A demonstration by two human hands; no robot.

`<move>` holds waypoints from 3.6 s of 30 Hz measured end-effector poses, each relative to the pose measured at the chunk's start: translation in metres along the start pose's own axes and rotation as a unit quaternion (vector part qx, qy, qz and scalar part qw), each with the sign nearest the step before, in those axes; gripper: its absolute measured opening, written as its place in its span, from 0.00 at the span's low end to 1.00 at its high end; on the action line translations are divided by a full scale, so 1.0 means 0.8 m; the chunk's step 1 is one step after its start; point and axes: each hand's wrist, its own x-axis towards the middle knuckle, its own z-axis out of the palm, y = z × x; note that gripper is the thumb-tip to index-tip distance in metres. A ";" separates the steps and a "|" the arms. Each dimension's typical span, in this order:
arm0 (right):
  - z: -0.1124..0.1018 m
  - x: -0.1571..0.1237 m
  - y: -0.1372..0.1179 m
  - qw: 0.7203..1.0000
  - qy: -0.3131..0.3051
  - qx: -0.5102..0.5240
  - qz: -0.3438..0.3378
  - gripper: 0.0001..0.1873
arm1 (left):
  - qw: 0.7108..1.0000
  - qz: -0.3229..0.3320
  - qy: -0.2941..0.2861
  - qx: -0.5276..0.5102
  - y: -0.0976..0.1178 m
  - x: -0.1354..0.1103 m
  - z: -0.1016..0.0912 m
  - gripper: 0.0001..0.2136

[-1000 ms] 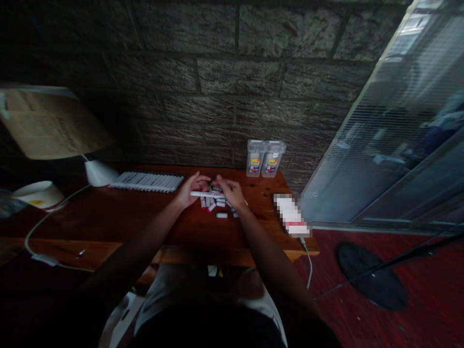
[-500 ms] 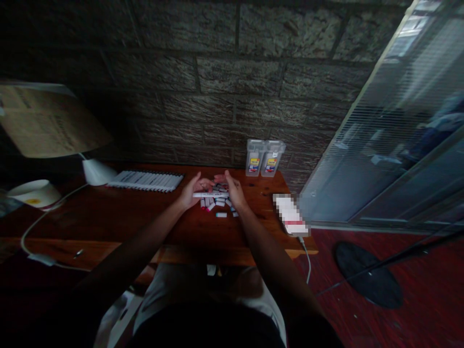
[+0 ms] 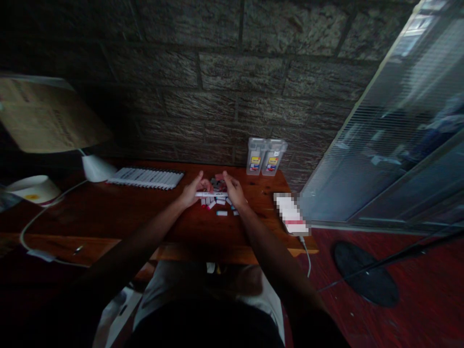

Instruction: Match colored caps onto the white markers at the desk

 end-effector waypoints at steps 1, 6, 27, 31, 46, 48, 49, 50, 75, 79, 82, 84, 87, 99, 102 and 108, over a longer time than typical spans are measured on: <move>0.001 0.000 0.001 1.000 -0.006 -0.010 -0.005 0.34 | 1.000 -0.008 -0.005 -0.012 0.002 0.000 -0.001 0.35; 0.008 -0.004 0.008 0.992 -0.062 -0.090 -0.062 0.27 | 0.992 0.016 0.026 -0.123 0.008 0.007 -0.015 0.33; 0.001 -0.005 0.014 0.945 -0.071 -0.263 -0.179 0.17 | 0.959 0.137 0.192 0.158 -0.027 0.025 -0.032 0.24; 0.001 -0.005 0.018 0.942 -0.092 -0.265 -0.184 0.18 | 0.957 0.154 0.171 0.179 -0.024 0.022 -0.030 0.25; -0.002 -0.005 0.005 0.938 -0.046 -0.312 -0.141 0.30 | 0.973 0.121 0.178 0.087 -0.009 0.008 -0.012 0.23; -0.002 -0.005 0.004 0.935 -0.033 -0.327 -0.135 0.32 | 0.970 0.113 0.195 0.086 -0.009 0.008 -0.014 0.25; -0.002 -0.004 0.004 0.933 -0.031 -0.332 -0.133 0.33 | 0.969 0.113 0.200 0.092 -0.009 0.008 -0.015 0.26; -0.001 -0.004 0.004 0.933 -0.030 -0.333 -0.132 0.34 | 0.968 0.115 0.201 0.100 -0.010 0.008 -0.016 0.27; -0.010 0.018 0.037 0.998 -0.014 -0.056 0.023 0.21 | 0.951 0.096 0.290 -0.033 -0.004 0.025 -0.027 0.20; -0.015 0.016 0.039 0.990 0.000 -0.141 -0.016 0.17 | 0.931 0.061 0.348 -0.088 -0.002 0.028 -0.035 0.19; -0.018 0.012 0.036 0.971 -0.019 -0.231 -0.051 0.09 | 0.924 0.054 0.362 -0.110 -0.003 0.030 -0.040 0.19; -0.021 0.010 0.033 0.955 -0.041 -0.288 -0.061 0.04 | 0.922 0.051 0.366 -0.112 -0.005 0.031 -0.042 0.19; -0.022 0.007 0.029 0.934 -0.055 -0.348 -0.062 0.01 | 0.923 0.049 0.367 -0.102 -0.006 0.032 -0.043 0.21; -0.093 0.005 -0.011 0.900 -0.027 -0.432 0.050 0.06 | 0.940 0.058 0.325 -0.081 -0.011 0.031 -0.040 0.18; -0.112 -0.006 -0.017 0.888 -0.090 -0.444 0.081 0.04 | 0.944 0.057 0.316 -0.078 -0.014 0.032 -0.040 0.16; -0.114 -0.013 -0.021 0.869 -0.123 -0.466 0.110 0.06 | 0.955 0.081 0.281 -0.044 -0.019 0.033 -0.040 0.16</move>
